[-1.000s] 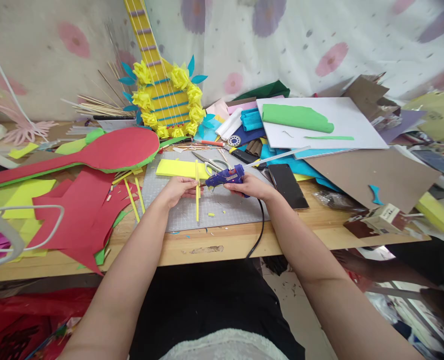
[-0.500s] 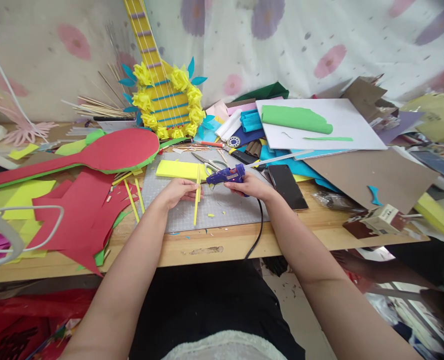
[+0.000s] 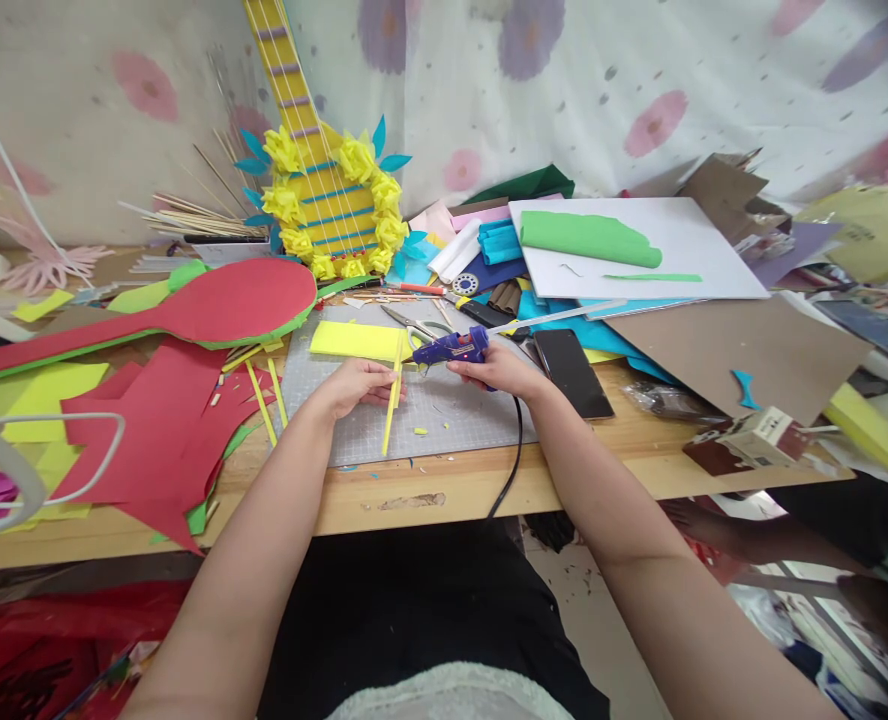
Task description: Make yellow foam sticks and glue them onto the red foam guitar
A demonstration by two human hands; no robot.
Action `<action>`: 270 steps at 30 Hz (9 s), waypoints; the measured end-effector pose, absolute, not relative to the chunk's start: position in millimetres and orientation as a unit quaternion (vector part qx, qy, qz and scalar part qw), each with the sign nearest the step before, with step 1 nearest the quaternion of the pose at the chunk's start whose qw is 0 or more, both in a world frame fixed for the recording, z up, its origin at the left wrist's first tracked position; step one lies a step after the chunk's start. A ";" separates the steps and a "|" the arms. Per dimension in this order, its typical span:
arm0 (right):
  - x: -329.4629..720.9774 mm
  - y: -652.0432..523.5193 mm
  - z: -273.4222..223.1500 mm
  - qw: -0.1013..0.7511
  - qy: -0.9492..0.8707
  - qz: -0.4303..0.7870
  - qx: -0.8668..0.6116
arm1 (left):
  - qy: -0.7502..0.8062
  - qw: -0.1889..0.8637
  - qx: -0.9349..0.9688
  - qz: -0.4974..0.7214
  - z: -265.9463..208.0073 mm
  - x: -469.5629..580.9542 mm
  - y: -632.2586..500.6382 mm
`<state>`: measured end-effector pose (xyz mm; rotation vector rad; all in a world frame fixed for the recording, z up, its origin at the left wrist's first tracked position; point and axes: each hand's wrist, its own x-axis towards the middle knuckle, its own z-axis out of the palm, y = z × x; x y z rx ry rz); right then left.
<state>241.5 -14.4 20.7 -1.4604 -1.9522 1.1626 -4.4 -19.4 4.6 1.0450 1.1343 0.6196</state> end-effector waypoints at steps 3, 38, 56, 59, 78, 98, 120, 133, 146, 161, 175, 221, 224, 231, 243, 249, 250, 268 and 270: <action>241.6 -13.9 20.1 0.211 -0.708 0.419 -0.528 | 0.503 0.676 0.463 0.276 4.3 -4.0 -19.5; 241.5 -9.5 15.6 0.255 -0.685 0.383 -0.565 | 0.506 0.682 0.467 0.245 13.8 -2.1 -23.6; 267.1 27.2 -11.0 0.353 -0.563 0.234 -0.709 | 0.442 0.726 0.427 0.308 7.7 -5.3 -18.9; 266.9 33.0 -14.1 0.335 -0.568 0.190 -0.727 | 0.442 0.720 0.421 0.331 5.5 -4.7 -18.1; 212.8 -12.3 33.0 0.226 -0.738 0.373 -0.516 | 0.456 0.570 0.306 0.611 0.6 19.6 -15.9; 138.8 -9.5 -0.5 0.404 -0.575 0.544 -0.459 | 0.426 0.531 0.307 0.665 -4.5 22.9 -14.4; 143.4 -11.0 -10.7 0.296 -0.764 0.371 -0.436 | 0.411 0.501 0.274 0.710 -8.2 21.8 -11.4; 145.7 -3.5 -9.2 0.512 -0.590 0.401 -0.478 | 0.437 0.499 0.287 0.691 -11.1 23.6 -11.5; 135.0 0.1 -21.8 0.462 -0.631 0.473 -0.406 | 0.459 0.469 0.287 0.697 -14.6 23.6 -10.2; 144.2 -9.4 -15.9 0.398 -0.722 0.351 -0.445 | 0.454 0.517 0.277 0.671 -3.1 12.1 -11.7; 151.9 -4.3 -9.7 0.377 -0.568 0.643 -0.347 | 0.434 0.524 0.308 0.665 1.9 10.7 -13.5; 163.6 1.9 14.0 0.483 -0.387 0.687 -0.380 | 0.448 0.676 0.446 0.379 9.2 5.4 -22.7; 166.3 2.9 15.5 0.488 -0.383 0.681 -0.388 | 0.457 0.666 0.441 0.391 10.2 6.9 -23.3; 163.5 3.2 12.2 0.492 -0.364 0.667 -0.425 | 0.442 0.676 0.458 0.371 10.9 9.6 -25.5; 165.3 3.6 11.9 0.485 -0.372 0.667 -0.425 | 0.434 0.681 0.468 0.359 13.8 9.6 -27.2; 164.6 3.5 13.0 0.490 -0.370 0.655 -0.441 | 0.443 0.675 0.464 0.365 12.9 9.0 -26.2; 164.8 3.5 13.2 0.490 -0.371 0.654 -0.441 | 0.446 0.673 0.462 0.366 13.5 9.2 -26.3; 164.2 0.1 21.3 0.527 -0.358 0.636 -0.436 | 0.464 0.646 0.455 0.400 12.5 9.2 -25.3; 164.5 0.8 20.1 0.527 -0.358 0.637 -0.433 | 0.473 0.644 0.450 0.399 13.6 10.2 -25.6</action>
